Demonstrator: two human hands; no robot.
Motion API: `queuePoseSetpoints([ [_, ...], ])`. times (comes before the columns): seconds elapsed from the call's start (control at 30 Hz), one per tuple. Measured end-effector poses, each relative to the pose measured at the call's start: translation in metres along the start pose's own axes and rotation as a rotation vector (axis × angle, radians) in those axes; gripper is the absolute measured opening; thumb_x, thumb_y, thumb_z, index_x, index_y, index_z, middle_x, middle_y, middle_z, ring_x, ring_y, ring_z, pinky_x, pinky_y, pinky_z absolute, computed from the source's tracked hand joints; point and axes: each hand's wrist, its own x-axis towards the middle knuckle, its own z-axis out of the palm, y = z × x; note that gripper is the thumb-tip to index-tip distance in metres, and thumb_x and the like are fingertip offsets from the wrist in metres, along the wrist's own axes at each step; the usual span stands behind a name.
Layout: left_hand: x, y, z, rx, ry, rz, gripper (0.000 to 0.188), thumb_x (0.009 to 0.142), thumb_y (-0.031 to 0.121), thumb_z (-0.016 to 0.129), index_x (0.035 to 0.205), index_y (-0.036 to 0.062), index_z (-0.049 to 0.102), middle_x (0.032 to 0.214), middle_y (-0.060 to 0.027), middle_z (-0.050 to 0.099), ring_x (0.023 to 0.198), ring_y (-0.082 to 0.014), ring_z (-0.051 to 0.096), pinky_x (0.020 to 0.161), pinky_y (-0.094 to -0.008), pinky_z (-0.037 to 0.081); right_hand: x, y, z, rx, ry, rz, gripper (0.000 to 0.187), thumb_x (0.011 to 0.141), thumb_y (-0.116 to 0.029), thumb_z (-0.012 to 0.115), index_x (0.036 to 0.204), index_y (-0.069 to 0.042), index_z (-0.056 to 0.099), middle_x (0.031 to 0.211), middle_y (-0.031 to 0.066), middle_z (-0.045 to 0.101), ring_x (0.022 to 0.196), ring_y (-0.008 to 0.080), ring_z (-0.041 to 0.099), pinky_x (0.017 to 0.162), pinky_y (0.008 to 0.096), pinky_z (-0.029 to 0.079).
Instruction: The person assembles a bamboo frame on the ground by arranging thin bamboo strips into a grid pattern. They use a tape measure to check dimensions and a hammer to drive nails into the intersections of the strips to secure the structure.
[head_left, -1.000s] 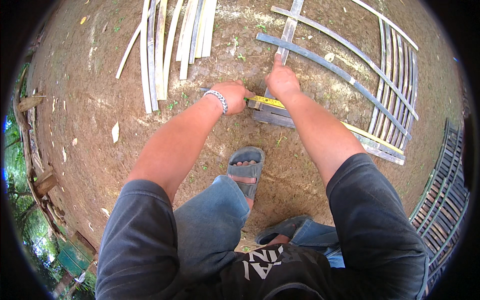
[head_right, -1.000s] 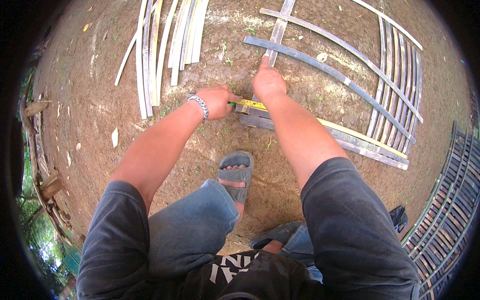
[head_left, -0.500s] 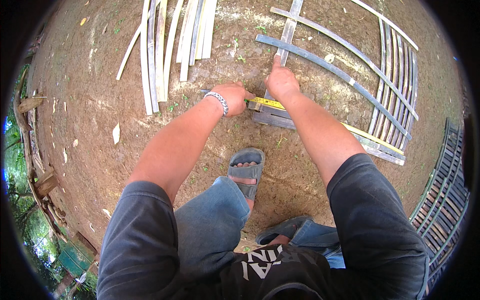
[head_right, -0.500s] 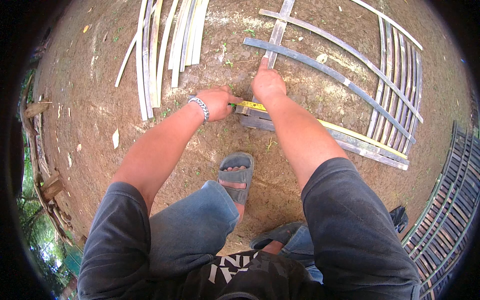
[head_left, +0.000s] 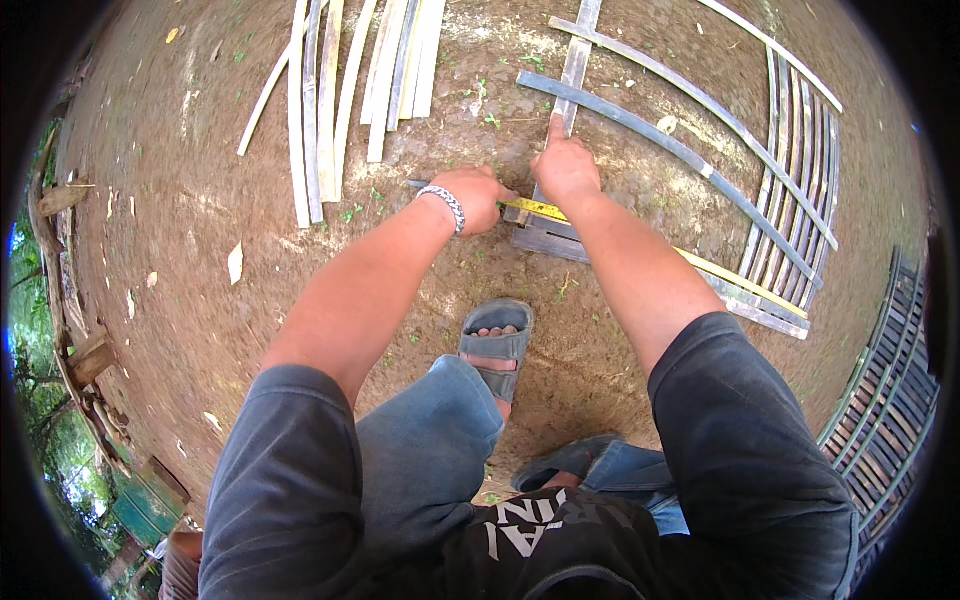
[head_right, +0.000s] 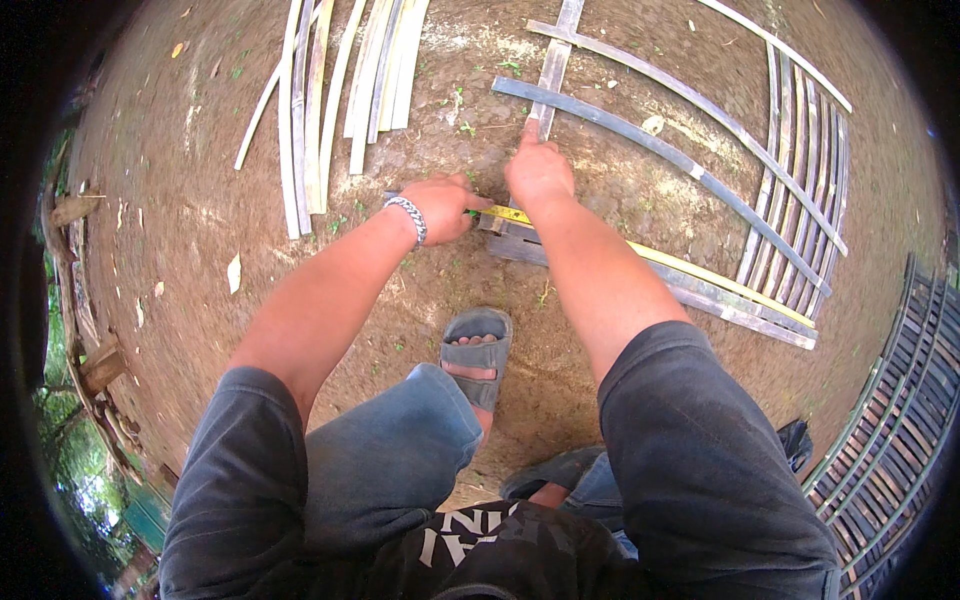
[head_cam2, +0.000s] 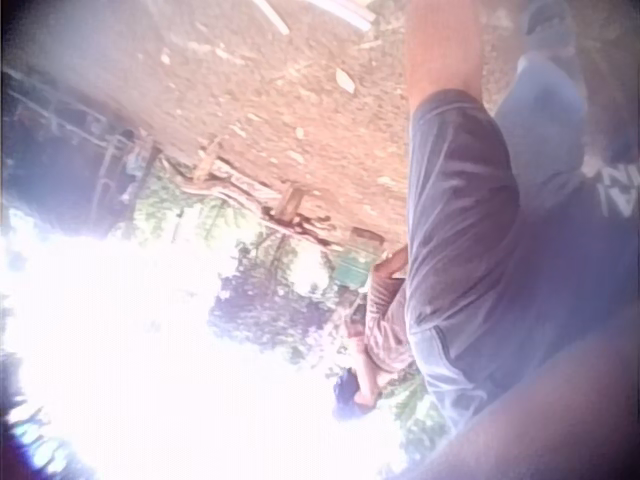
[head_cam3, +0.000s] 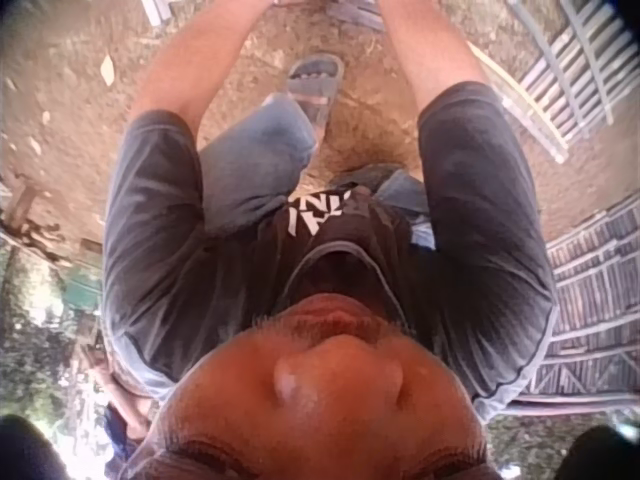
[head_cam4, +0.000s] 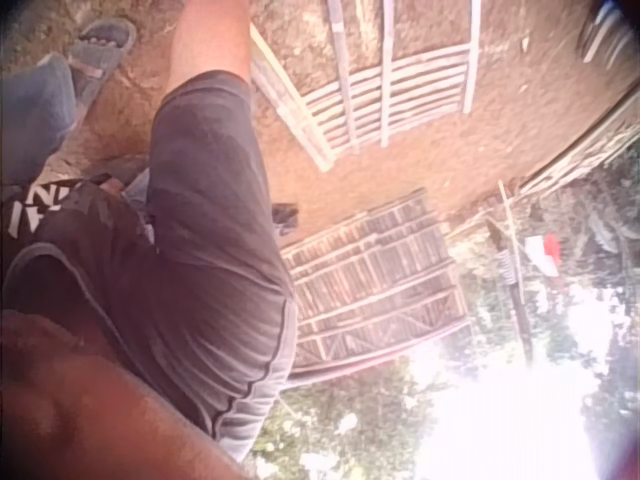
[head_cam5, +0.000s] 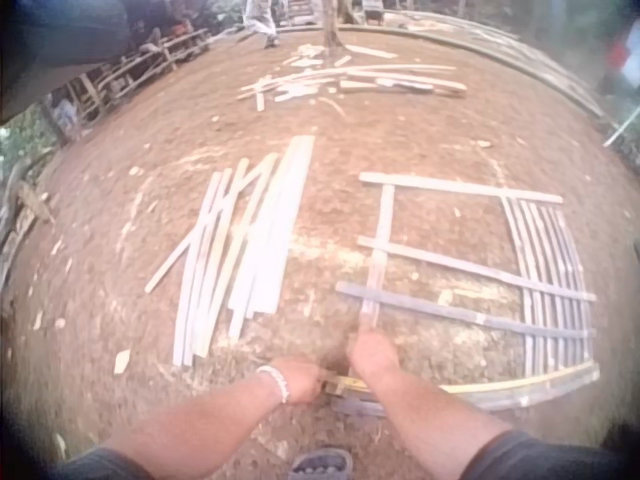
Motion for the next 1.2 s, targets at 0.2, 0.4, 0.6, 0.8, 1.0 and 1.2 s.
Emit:
queuePoseSetpoints([
  [0.2,0.001,-0.002,0.001,-0.019,-0.018,-0.011,0.053,0.091,0.017,0.055,0.141,0.0316,0.061,0.14,-0.0152,0.057,0.13,-0.0323,0.055,0.11,-0.0437,0.044,-0.004,-0.005,-0.004,0.014,-0.037,0.044,0.079,0.095,-0.027,0.059,0.162,-0.01,0.02,0.138,0.0275,0.053,0.125,0.0401,0.059,0.104,0.0448,0.05],
  [0.4,0.003,0.0,0.001,-0.002,-0.019,-0.012,0.054,0.09,0.016,0.056,0.141,0.0314,0.061,0.141,-0.016,0.056,0.13,-0.0334,0.055,0.111,-0.0442,0.044,-0.004,0.001,-0.001,-0.008,-0.008,0.025,0.079,0.096,-0.029,0.059,0.161,-0.008,0.02,0.135,0.0288,0.055,0.121,0.0407,0.061,0.102,0.046,0.051],
  [0.6,0.002,-0.003,0.005,-0.005,0.035,0.014,0.048,0.091,0.021,0.056,0.138,0.0261,0.064,0.127,-0.0171,0.06,0.122,-0.0357,0.057,0.106,-0.0455,0.047,-0.007,-0.001,-0.003,-0.021,0.007,0.023,0.078,0.096,-0.029,0.057,0.16,-0.004,0.02,0.13,0.031,0.057,0.119,0.0423,0.062,0.102,0.0475,0.051],
  [0.8,0.004,-0.005,0.01,0.004,0.055,0.022,0.048,0.091,0.022,0.057,0.138,0.0264,0.064,0.128,-0.0172,0.06,0.123,-0.0358,0.056,0.106,-0.0454,0.048,-0.005,-0.002,-0.001,-0.017,0.027,0.029,0.078,0.096,-0.029,0.057,0.16,-0.006,0.02,0.13,0.0306,0.058,0.119,0.0423,0.062,0.101,0.0478,0.051],
  [1.0,0.003,-0.006,0.012,0.006,0.062,0.022,0.048,0.091,0.022,0.056,0.138,0.0264,0.064,0.129,-0.017,0.059,0.123,-0.0357,0.056,0.106,-0.0453,0.048,-0.005,-0.003,0.0,-0.007,0.027,0.048,0.077,0.096,-0.028,0.058,0.161,-0.009,0.021,0.131,0.0296,0.057,0.12,0.0418,0.062,0.102,0.0473,0.051],
  [1.2,0.003,-0.005,0.009,-0.001,0.043,0.023,0.048,0.091,0.022,0.056,0.138,0.0254,0.064,0.129,-0.017,0.059,0.122,-0.0356,0.057,0.106,-0.0447,0.048,-0.004,-0.003,0.001,0.002,0.033,0.071,0.077,0.096,-0.028,0.059,0.161,-0.012,0.021,0.133,0.0284,0.056,0.122,0.0413,0.061,0.102,0.0467,0.051],
])
